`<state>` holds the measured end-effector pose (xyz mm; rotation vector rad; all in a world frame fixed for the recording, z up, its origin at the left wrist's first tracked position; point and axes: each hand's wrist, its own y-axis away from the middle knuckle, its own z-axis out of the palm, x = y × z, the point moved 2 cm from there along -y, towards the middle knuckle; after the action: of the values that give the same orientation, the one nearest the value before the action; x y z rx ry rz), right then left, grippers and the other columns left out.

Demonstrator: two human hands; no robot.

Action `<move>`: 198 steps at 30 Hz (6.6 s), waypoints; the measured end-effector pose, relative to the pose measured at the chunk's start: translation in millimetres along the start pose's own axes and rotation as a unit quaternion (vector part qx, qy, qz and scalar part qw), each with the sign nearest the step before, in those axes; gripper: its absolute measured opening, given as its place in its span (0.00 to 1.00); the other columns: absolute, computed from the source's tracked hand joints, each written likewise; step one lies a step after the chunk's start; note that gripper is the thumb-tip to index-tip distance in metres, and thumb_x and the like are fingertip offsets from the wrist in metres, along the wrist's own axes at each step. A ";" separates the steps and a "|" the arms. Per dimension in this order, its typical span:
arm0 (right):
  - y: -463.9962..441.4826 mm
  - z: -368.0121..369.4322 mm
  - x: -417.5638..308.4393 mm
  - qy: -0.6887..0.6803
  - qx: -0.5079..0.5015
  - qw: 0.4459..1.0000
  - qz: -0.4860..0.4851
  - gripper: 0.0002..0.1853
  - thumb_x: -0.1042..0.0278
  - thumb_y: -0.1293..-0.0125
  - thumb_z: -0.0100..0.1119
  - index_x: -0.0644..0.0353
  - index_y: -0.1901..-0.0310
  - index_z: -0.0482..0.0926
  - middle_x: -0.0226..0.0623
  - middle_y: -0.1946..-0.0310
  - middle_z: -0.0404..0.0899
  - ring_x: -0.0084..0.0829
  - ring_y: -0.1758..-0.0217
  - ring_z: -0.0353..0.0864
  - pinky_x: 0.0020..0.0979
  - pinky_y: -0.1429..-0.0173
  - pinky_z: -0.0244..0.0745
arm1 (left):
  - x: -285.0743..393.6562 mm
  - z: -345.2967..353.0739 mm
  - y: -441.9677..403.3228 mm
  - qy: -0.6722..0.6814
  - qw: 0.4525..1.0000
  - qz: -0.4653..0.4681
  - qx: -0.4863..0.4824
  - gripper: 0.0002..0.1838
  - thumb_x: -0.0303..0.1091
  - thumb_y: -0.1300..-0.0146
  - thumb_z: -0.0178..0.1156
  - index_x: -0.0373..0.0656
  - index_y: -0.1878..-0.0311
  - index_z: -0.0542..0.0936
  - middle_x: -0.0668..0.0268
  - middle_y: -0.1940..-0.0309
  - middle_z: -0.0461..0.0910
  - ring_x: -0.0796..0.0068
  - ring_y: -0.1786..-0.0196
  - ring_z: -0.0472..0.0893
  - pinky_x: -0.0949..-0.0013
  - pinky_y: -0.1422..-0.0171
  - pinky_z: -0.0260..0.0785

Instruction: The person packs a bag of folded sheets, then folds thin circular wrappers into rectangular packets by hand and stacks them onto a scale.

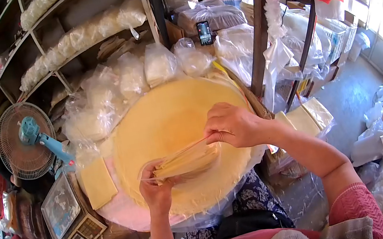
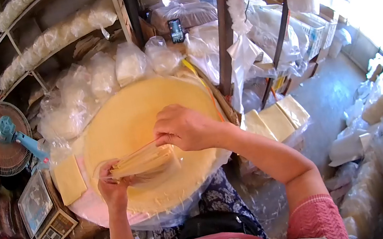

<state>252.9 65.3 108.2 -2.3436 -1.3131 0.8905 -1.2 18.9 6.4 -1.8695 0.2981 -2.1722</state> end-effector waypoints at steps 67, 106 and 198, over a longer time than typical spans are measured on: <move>-28.6 47.1 -37.4 -0.004 0.000 0.998 -0.061 0.07 0.67 0.44 0.62 0.58 0.71 0.74 0.37 0.71 0.74 0.41 0.61 0.74 0.39 0.50 0.65 | 5.5 6.1 8.5 -0.045 0.997 -0.055 0.026 0.28 0.10 0.57 0.65 0.35 0.49 0.73 0.59 0.49 0.78 0.72 0.49 0.79 0.70 0.46 0.76; -54.4 59.3 -31.1 -0.148 0.107 0.978 0.101 0.07 0.69 0.40 0.61 0.62 0.70 0.74 0.37 0.75 0.75 0.32 0.70 0.78 0.35 0.66 0.72 | 31.7 -3.4 -21.4 -0.061 0.998 0.000 -0.001 0.26 0.14 0.54 0.64 0.36 0.48 0.74 0.61 0.53 0.79 0.75 0.53 0.79 0.74 0.50 0.75; 49.3 186.0 165.0 -0.298 0.191 0.830 0.431 0.14 0.62 0.38 0.62 0.63 0.73 0.74 0.32 0.83 0.68 0.19 0.78 0.66 0.29 0.72 0.63 | -74.5 28.2 18.2 -0.403 0.902 0.149 -0.033 0.28 0.40 0.39 0.61 0.38 0.38 0.71 0.53 0.37 0.69 0.54 0.33 0.66 0.49 0.29 0.53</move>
<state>227.9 172.9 -119.9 -2.3499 -0.0452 2.0418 38.0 26.3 -64.8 -2.3734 0.4378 -1.0696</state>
